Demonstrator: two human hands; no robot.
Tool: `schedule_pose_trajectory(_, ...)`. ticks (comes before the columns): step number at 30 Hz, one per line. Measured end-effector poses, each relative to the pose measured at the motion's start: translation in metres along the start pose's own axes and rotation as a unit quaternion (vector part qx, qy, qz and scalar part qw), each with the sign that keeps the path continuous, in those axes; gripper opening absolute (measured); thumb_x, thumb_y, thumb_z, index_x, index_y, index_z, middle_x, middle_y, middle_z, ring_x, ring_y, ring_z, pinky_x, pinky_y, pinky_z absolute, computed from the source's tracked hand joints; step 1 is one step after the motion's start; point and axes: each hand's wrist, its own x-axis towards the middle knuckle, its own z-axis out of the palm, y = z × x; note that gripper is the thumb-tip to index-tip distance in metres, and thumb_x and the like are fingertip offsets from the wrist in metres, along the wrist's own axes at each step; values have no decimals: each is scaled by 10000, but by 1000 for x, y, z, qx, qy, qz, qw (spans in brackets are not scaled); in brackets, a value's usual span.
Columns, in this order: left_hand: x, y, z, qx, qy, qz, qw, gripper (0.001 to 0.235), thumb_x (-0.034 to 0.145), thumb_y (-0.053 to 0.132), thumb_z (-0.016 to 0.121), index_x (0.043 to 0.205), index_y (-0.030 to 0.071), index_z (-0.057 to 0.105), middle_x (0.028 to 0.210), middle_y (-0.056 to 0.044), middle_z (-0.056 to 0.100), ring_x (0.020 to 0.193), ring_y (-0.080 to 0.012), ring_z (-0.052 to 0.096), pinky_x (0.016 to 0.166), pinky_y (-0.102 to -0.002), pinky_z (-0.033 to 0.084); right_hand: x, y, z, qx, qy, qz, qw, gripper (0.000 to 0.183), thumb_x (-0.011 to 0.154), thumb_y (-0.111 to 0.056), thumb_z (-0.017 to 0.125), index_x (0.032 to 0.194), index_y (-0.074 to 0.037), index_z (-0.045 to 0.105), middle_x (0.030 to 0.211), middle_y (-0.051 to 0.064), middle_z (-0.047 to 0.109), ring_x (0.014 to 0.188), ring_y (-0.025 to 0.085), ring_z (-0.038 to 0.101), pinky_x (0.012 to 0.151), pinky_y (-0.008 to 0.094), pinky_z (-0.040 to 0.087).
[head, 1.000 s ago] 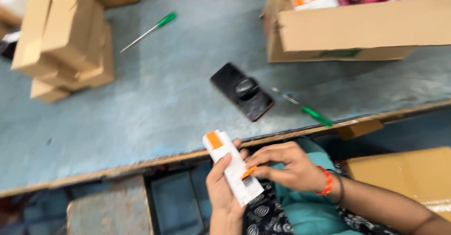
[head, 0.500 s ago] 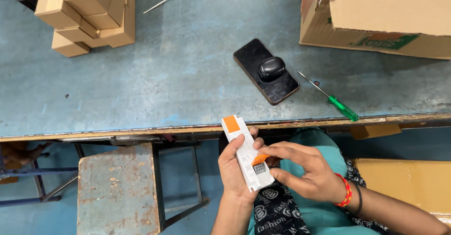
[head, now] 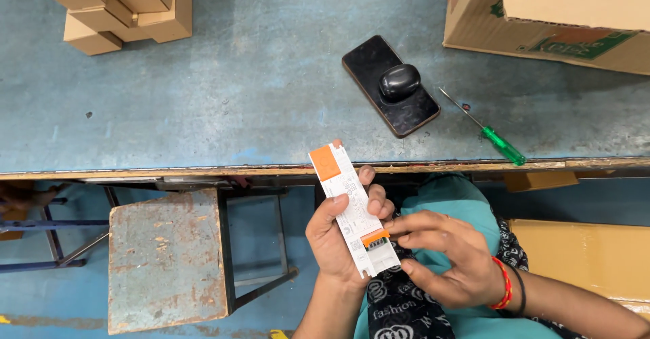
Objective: The person unpacks small white boxes and black cables from a cardboard box on a workbench. They use a green screwdriver to open the boxes and insert the cables into the devices, then close the boxes. The person repeats this process for multiple units.
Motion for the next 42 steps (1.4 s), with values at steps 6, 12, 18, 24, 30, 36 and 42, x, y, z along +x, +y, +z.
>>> schedule_pose_trajectory(6,-2,-1,9,-27,-14,11,999,705,941,140,571,1602,174,328,1135,-121,521,877,-223,611,756,-348,565,6,-7,-3,-23,-12,3,1000,274,831,-80,778,1085,-17,696,1193,170,720,987,280,777,831,342,616)
schedule_pose_trajectory(12,-2,-2,10,-41,8,10,999,703,944,153,566,1607,190,336,1123,-118,532,874,-230,622,740,-345,580,11,-10,-3,-31,-11,4,999,302,823,-100,782,1105,-21,707,1202,166,719,999,277,773,845,342,615)
schedule_pose_trajectory(18,-2,-2,9,-40,10,11,999,701,944,150,566,1607,186,341,1118,-120,538,854,-227,622,737,-347,583,12,-10,-3,-27,-16,7,999,300,824,-103,791,1101,-20,710,1202,164,727,995,267,778,819,326,612)
schedule_pose_trajectory(24,-3,-1,9,-44,19,3,999,698,941,160,570,1603,190,348,1107,-113,545,849,-224,622,719,-343,585,10,-9,-2,-24,-17,9,1000,298,828,-111,785,1102,-22,710,1202,162,725,999,266,775,833,335,616)
schedule_pose_trajectory(30,-3,-2,9,-41,21,4,999,705,943,160,570,1610,187,344,1105,-116,550,850,-222,621,713,-340,585,10,-9,-2,-21,-17,11,1000,294,831,-115,786,1099,-21,710,1199,161,728,994,263,781,832,331,618)
schedule_pose_trajectory(36,-3,-4,6,-28,33,14,999,706,933,150,558,1603,156,334,1111,-113,548,853,-219,612,763,-353,578,7,-7,-2,-10,-11,14,1000,289,836,-99,785,1099,-9,705,1187,169,726,997,273,781,858,351,631)
schedule_pose_trajectory(42,-4,-10,4,42,8,134,990,633,1075,415,428,1637,201,231,1093,-139,561,806,-211,612,749,-351,560,-1,-3,-2,-2,-14,45,999,334,851,-104,789,1146,-11,661,1167,182,725,1022,292,774,869,374,633)
